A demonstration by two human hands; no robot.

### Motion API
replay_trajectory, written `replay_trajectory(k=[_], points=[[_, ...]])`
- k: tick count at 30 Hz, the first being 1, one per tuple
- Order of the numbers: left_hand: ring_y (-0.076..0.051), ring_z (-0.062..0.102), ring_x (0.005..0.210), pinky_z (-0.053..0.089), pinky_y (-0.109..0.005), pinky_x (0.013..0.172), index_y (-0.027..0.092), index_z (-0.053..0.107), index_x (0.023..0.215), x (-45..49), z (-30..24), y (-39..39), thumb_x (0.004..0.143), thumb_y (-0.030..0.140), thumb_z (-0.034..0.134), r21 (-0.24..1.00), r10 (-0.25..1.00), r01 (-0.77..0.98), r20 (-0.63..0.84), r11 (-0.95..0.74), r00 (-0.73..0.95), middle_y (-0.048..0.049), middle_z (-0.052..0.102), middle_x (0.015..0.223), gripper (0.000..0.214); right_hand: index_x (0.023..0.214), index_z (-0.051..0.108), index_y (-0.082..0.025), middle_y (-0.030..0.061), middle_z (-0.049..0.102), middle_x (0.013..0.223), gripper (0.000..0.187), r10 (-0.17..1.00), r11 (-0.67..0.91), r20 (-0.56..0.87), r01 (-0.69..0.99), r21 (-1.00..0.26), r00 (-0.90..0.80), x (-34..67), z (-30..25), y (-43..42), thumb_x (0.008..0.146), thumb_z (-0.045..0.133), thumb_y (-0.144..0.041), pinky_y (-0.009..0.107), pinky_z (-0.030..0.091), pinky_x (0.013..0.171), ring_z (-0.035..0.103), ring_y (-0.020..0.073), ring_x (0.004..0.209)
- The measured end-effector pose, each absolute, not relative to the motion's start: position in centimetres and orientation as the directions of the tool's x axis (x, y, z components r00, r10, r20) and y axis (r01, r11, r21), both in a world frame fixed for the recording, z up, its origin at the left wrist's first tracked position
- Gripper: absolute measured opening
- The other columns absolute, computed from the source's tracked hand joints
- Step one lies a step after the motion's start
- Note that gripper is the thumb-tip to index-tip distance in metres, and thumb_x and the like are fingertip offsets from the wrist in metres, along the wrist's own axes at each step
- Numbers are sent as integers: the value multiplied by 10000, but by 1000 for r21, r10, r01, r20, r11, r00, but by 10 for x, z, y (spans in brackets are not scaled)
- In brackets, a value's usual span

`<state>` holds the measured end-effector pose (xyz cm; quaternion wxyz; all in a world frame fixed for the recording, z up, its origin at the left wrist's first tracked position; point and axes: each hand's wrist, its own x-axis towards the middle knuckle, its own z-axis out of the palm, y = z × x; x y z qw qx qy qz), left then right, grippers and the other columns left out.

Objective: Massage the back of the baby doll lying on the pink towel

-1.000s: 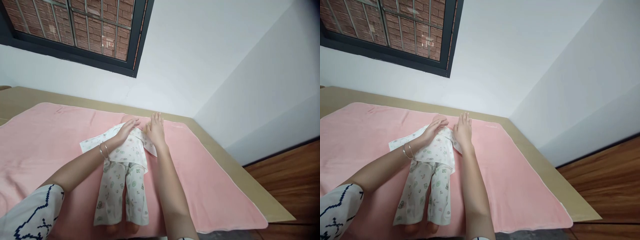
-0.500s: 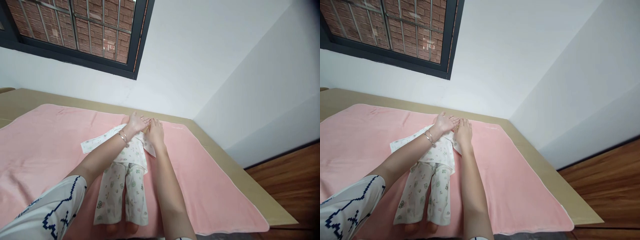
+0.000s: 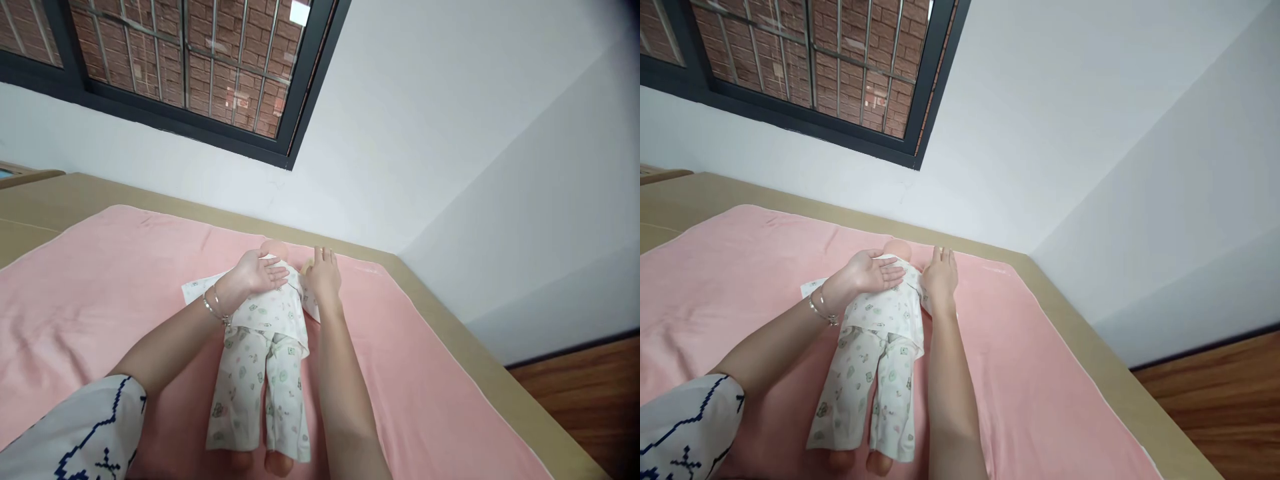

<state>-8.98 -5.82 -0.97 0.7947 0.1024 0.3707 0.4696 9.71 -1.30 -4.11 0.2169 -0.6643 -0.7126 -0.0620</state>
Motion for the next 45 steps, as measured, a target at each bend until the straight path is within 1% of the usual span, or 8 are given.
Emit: replay_trajectory(k=[9,13,17,20,25,35,40,45], points=[[-314,503,1427,472,-451,1142,111,488,1401,-106,15,-97,976,343,413,523,864,-698,-400,488,305,-232,539,1461,490,1481,489,-125,178,315,1639,539,927,121,374,961,-249,-20,99,-42,-14,951,399,-164,484,330,1215,246,337,1543],[-296,502,1431,428,-436,1186,113,492,1411,-107,23,-108,976,335,398,534,878,-710,-393,459,272,-219,545,1468,498,1383,596,-149,196,186,1682,449,942,136,327,974,-179,-72,103,-51,-11,966,436,-195,610,267,1215,116,361,1576],[-286,481,1447,361,-421,1235,110,495,1424,-106,29,-119,973,332,399,567,889,-698,-386,438,244,-197,544,1484,512,1442,531,-129,211,96,1697,501,948,173,306,944,-282,-82,105,-50,-11,956,421,-182,675,194,1216,14,357,1586],[-278,487,1443,340,-415,1248,110,487,1436,-104,34,-127,975,341,393,584,893,-685,-376,435,246,-189,537,1493,524,1446,523,-71,244,158,1677,516,931,235,355,882,-409,-83,93,-40,-22,954,417,-188,642,141,1247,33,359,1584],[-281,423,1489,298,-415,1268,67,392,1508,-108,44,-139,985,419,345,608,894,-656,-331,448,303,-225,501,1511,632,1477,490,-99,174,417,1592,533,891,437,397,650,-622,-219,46,-24,-68,1045,250,-298,512,50,1307,316,219,1535],[-270,322,1543,290,-479,1277,153,299,1582,-121,62,-152,1019,459,250,683,970,-690,-160,241,180,-142,500,1541,642,1623,-115,-240,29,-156,1703,764,692,713,550,325,-621,-467,-7,-30,-178,1063,345,-481,578,39,1311,-145,252,1574],[-217,296,1555,226,-363,1317,250,443,1519,-92,34,-148,1009,357,405,783,994,-621,-93,33,-65,-7,533,1529,523,1619,-82,-350,-56,-101,1709,700,737,629,536,127,-767,-411,-7,-29,-195,1071,327,-500,532,61,1329,-84,216,1584],[-171,78,1604,106,-349,1343,384,503,1463,-65,13,-173,1058,397,335,898,992,-423,123,-120,-22,134,438,1587,439,1636,51,-298,-56,13,1717,738,838,500,453,97,-860,-303,12,-16,-176,1034,323,-626,452,82,1338,-48,174,1587]])
